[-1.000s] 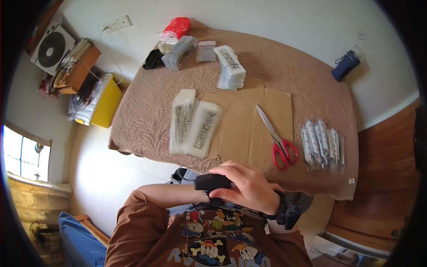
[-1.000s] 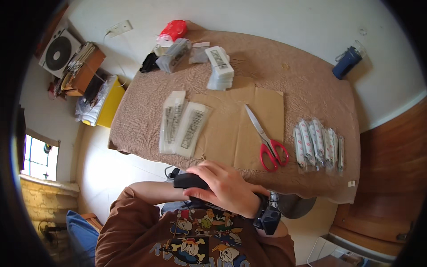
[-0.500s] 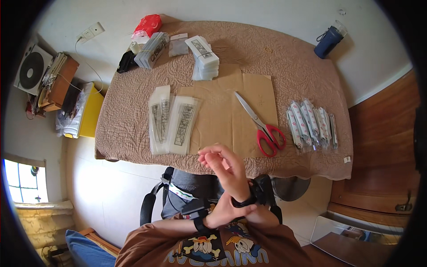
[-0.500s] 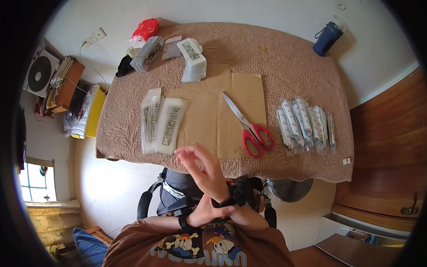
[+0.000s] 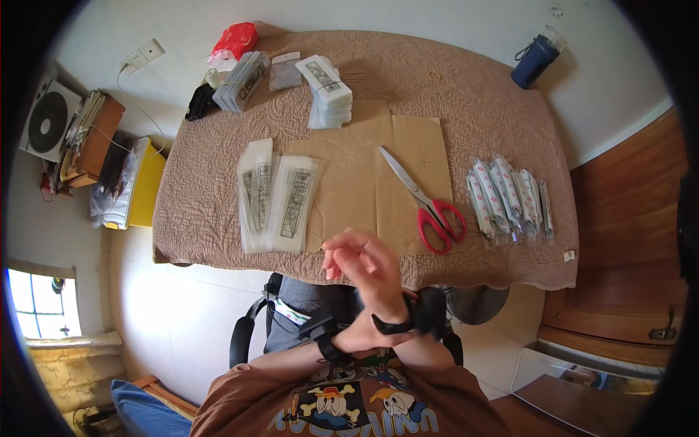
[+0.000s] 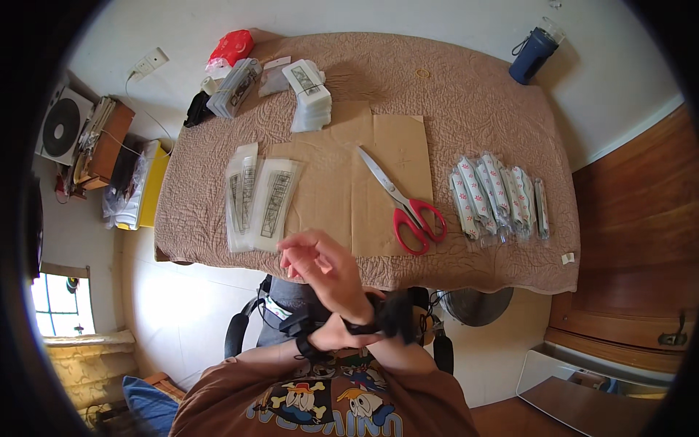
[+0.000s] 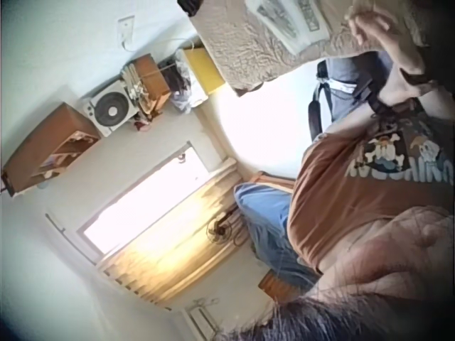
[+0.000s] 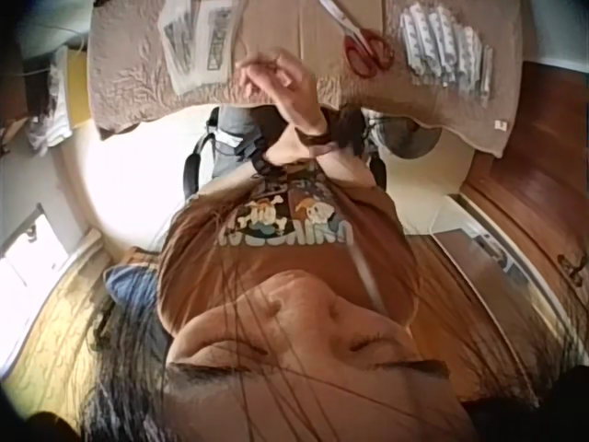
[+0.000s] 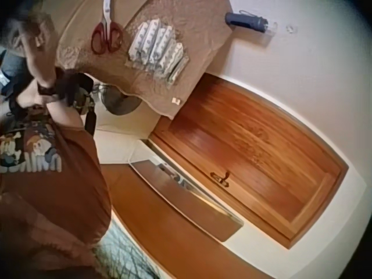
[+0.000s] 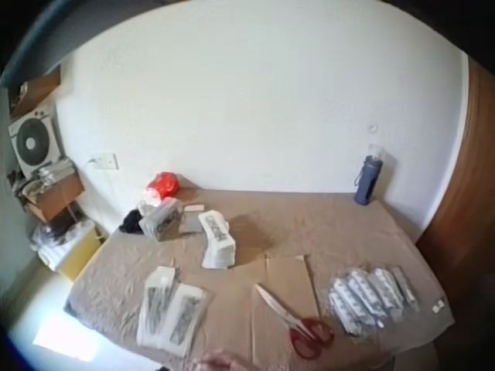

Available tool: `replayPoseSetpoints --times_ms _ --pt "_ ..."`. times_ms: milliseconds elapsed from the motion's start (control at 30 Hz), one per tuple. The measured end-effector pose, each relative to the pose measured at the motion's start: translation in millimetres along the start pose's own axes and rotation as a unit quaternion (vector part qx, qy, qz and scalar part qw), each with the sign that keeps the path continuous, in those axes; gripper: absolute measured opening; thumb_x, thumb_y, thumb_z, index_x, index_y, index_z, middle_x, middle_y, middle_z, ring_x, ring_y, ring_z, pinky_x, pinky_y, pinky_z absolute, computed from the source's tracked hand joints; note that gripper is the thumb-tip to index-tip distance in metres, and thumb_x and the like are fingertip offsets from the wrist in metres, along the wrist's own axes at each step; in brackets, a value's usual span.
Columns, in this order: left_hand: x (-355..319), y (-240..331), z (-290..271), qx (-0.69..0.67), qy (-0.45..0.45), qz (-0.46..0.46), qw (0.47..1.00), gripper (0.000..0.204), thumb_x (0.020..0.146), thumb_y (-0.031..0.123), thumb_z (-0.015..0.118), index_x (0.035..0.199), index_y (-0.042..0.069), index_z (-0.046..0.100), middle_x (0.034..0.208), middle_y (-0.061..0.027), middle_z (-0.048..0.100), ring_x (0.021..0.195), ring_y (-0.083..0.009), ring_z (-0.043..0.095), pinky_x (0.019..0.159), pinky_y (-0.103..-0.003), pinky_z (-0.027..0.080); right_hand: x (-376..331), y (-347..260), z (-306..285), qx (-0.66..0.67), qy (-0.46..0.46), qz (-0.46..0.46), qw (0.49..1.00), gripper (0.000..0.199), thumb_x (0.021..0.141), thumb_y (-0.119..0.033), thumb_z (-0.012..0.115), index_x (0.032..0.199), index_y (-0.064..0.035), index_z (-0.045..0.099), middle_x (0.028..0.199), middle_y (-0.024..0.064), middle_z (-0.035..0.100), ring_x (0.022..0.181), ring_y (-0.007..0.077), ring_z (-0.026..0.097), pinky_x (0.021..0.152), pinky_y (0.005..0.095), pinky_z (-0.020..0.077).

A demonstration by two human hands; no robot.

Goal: The person is cutting individually wrapped items from a strip and organizing them on a table.

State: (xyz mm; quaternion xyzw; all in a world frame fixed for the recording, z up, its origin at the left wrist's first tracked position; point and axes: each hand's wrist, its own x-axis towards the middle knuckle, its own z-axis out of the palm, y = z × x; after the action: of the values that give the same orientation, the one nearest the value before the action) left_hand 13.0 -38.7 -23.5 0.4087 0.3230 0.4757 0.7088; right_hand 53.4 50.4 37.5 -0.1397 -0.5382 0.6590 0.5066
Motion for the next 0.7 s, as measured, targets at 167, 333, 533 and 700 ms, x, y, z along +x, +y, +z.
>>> replayPoseSetpoints --times_ms 167,333,533,700 --pt "-1.4 -5.0 6.4 0.0 -0.051 -0.097 0.994 0.054 0.077 0.02 0.068 0.119 -0.001 0.042 0.103 -0.0058 0.053 0.099 -0.0146 0.05 0.088 -0.029 0.04 -0.3 -3.1 -9.3 0.218 0.069 0.087 0.97 0.011 0.087 -0.002 0.05 0.096 0.002 0.056 0.079 0.0089 0.056 0.071 0.0154 0.056 0.061 0.0267 0.0455" --pt "-11.3 14.2 -7.2 0.024 -0.054 -0.097 0.994 0.043 0.079 0.02 0.066 0.112 -0.002 0.049 0.106 -0.0103 0.058 0.1 -0.0216 0.055 0.087 -0.032 0.043 -8.6 -20.4 -12.1 -0.166 0.043 0.004 0.985 0.01 0.084 0.001 0.052 0.093 0.0011 0.057 0.076 0.0087 0.057 0.068 0.0168 0.057 0.058 0.027 0.0448" --pt "-32.2 49.2 -55.9 0.433 -0.13 0.008 0.892 0.038 0.08 0.025 0.063 0.108 0.002 0.052 0.099 -0.0151 0.056 0.091 -0.0282 0.056 0.079 -0.034 0.046 -41.8 -45.5 -40.9 -0.443 -0.105 -0.107 0.884 0.017 0.072 0.003 0.062 0.088 -0.0024 0.06 0.074 0.0081 0.06 0.06 0.0235 0.057 0.054 0.0301 0.0454" --pt "-70.5 39.3 -106.2 0.576 -0.07 -0.041 0.813 0.023 0.082 0.022 0.059 0.095 0.003 0.058 0.088 -0.0127 0.06 0.083 -0.0287 0.058 0.071 -0.035 0.047 -106.1 -17.8 -77.8 -0.474 -0.18 0.081 0.858 0.014 0.075 -0.009 0.064 0.088 -0.0045 0.061 0.076 0.0068 0.06 0.068 0.0231 0.057 0.059 0.0315 0.0463"
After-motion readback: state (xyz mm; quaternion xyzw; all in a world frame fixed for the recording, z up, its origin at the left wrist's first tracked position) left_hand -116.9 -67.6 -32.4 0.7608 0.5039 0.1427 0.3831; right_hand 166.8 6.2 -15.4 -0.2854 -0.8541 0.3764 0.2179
